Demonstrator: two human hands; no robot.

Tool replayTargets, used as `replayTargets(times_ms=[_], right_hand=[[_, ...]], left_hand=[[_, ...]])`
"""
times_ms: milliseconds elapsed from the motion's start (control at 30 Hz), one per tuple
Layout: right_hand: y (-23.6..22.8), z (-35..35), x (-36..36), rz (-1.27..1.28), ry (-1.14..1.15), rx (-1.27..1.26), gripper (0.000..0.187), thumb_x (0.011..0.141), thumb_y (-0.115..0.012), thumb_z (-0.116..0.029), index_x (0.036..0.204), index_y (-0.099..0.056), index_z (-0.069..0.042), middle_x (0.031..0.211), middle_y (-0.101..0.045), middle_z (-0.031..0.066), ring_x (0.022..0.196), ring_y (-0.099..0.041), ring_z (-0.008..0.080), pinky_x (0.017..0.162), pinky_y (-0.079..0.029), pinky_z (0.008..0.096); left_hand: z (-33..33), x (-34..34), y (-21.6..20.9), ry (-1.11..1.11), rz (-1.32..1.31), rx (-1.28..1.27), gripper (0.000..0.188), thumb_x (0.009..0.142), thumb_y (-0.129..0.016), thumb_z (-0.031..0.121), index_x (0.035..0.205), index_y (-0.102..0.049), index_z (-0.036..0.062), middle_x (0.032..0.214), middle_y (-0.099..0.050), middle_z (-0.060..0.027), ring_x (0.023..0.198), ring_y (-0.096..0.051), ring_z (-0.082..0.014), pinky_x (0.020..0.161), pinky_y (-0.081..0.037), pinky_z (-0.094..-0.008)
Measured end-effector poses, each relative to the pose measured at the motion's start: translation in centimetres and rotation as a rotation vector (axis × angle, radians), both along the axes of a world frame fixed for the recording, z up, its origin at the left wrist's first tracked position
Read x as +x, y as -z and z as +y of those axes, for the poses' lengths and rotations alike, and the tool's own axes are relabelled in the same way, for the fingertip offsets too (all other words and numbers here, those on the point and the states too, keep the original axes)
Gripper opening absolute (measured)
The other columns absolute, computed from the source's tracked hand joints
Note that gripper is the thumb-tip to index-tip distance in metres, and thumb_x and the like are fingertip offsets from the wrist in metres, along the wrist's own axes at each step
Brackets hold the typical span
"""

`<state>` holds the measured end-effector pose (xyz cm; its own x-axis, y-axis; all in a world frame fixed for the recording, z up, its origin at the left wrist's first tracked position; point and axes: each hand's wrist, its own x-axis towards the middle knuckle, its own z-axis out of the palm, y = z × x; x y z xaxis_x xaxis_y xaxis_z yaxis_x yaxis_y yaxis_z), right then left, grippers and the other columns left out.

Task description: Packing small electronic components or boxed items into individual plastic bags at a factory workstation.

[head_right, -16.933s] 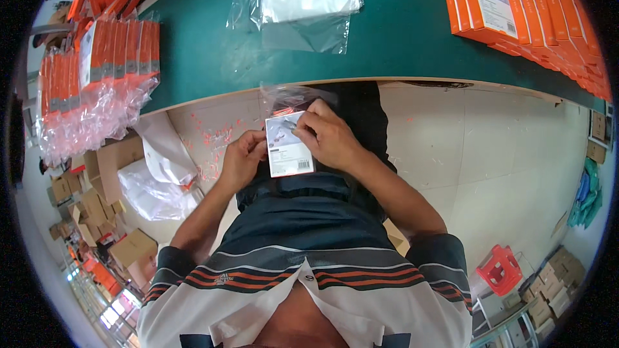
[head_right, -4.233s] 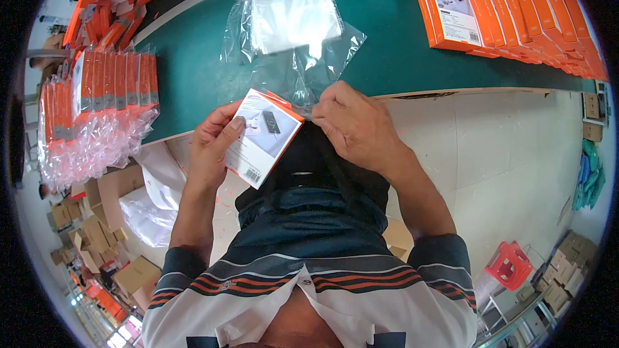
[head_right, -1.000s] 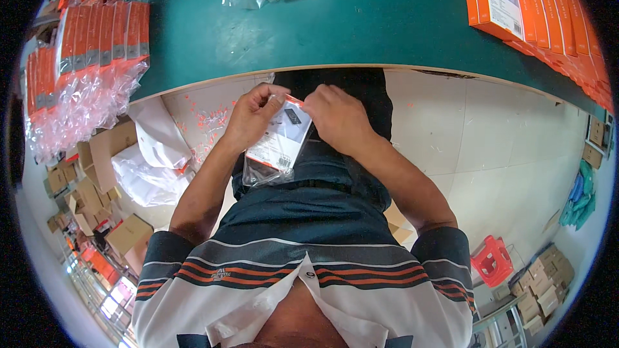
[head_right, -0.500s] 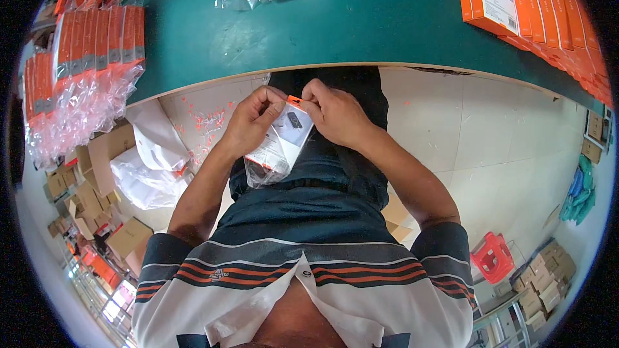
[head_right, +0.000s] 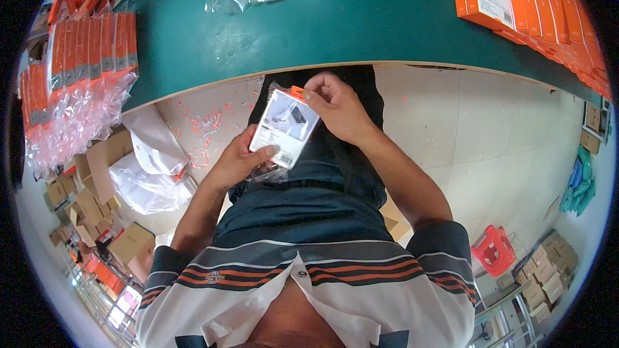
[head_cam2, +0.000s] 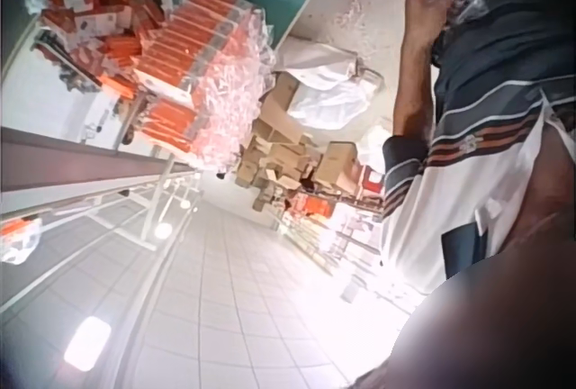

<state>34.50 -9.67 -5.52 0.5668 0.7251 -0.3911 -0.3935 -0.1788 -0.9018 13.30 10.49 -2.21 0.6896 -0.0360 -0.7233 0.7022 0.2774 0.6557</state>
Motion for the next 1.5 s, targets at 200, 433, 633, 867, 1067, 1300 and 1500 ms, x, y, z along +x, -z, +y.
replayTargets(times_ms=[200,433,633,867,1067,1300,1500], right_hand=[[0.9,-1.8,-3.2,-0.023,0.120,0.028,0.010,0.114,-0.066,-0.010,0.119,-0.068,-0.002,0.104,-0.071,-0.0006,0.094,-0.062,0.0042,0.080,-0.051,0.0248],[-0.1,-2.0,-5.8,-0.187,0.177,0.065,0.020,0.110,-0.068,0.002,0.130,-0.066,0.003,0.139,-0.071,0.0142,0.119,-0.068,0.0117,0.104,-0.055,0.0290],[0.0,-1.4,-6.4,-0.072,0.201,0.130,0.023,0.108,-0.070,0.003,0.131,-0.065,0.003,0.153,-0.064,0.0197,0.128,-0.068,0.0167,0.111,-0.055,0.0325],[0.5,-1.3,-6.7,-0.024,0.289,0.183,0.018,0.108,-0.071,0.004,0.125,-0.064,0.003,0.154,-0.064,0.0210,0.129,-0.067,0.0177,0.112,-0.054,0.0343],[1.2,-1.3,-6.2,-0.034,0.217,0.176,0.017,0.107,-0.072,0.003,0.122,-0.064,0.002,0.152,-0.065,0.0215,0.128,-0.068,0.0175,0.112,-0.054,0.0341],[-0.2,-1.2,-6.0,-0.022,0.245,0.150,0.017,0.107,-0.073,0.002,0.122,-0.064,0.002,0.146,-0.068,0.0210,0.125,-0.068,0.0165,0.110,-0.055,0.0333],[1.1,-1.5,-5.8,0.018,0.214,0.181,0.016,0.107,-0.072,0.002,0.122,-0.065,0.002,0.144,-0.069,0.0201,0.121,-0.069,0.0158,0.108,-0.056,0.0330]], left_hand=[[-1.8,-0.3,0.6,-0.205,-0.013,-0.069,0.042,0.112,-0.073,0.023,0.142,-0.051,0.0027,0.128,-0.071,-0.0056,0.108,-0.068,-0.0084,0.093,-0.058,-0.0272],[-2.8,-1.2,1.1,-0.231,-0.076,-0.003,0.040,0.114,-0.070,0.026,0.141,-0.052,0.0021,0.125,-0.070,-0.0056,0.109,-0.066,-0.0097,0.096,-0.057,-0.0287],[-3.4,-1.4,1.7,-0.224,-0.098,0.046,0.037,0.115,-0.069,0.026,0.139,-0.054,0.0022,0.124,-0.070,-0.0057,0.110,-0.065,-0.0102,0.099,-0.057,-0.0297],[-3.2,-1.3,1.5,-0.244,-0.089,0.006,0.035,0.116,-0.067,0.025,0.140,-0.055,0.0032,0.126,-0.070,-0.0045,0.111,-0.065,-0.0103,0.099,-0.056,-0.0294],[-3.1,-1.4,3.0,-0.251,-0.097,0.030,0.037,0.116,-0.067,0.024,0.145,-0.055,0.0045,0.131,-0.070,-0.0035,0.114,-0.066,-0.0103,0.099,-0.057,-0.0287],[-2.8,-1.2,1.6,-0.256,-0.083,-0.017,0.035,0.116,-0.066,0.026,0.141,-0.055,0.0039,0.128,-0.070,-0.0039,0.115,-0.064,-0.0096,0.101,-0.055,-0.0289],[-3.0,-1.6,1.8,-0.264,-0.108,-0.007,0.036,0.117,-0.065,0.028,0.141,-0.053,0.0034,0.128,-0.069,-0.0043,0.115,-0.063,-0.0096,0.102,-0.054,-0.0292]])
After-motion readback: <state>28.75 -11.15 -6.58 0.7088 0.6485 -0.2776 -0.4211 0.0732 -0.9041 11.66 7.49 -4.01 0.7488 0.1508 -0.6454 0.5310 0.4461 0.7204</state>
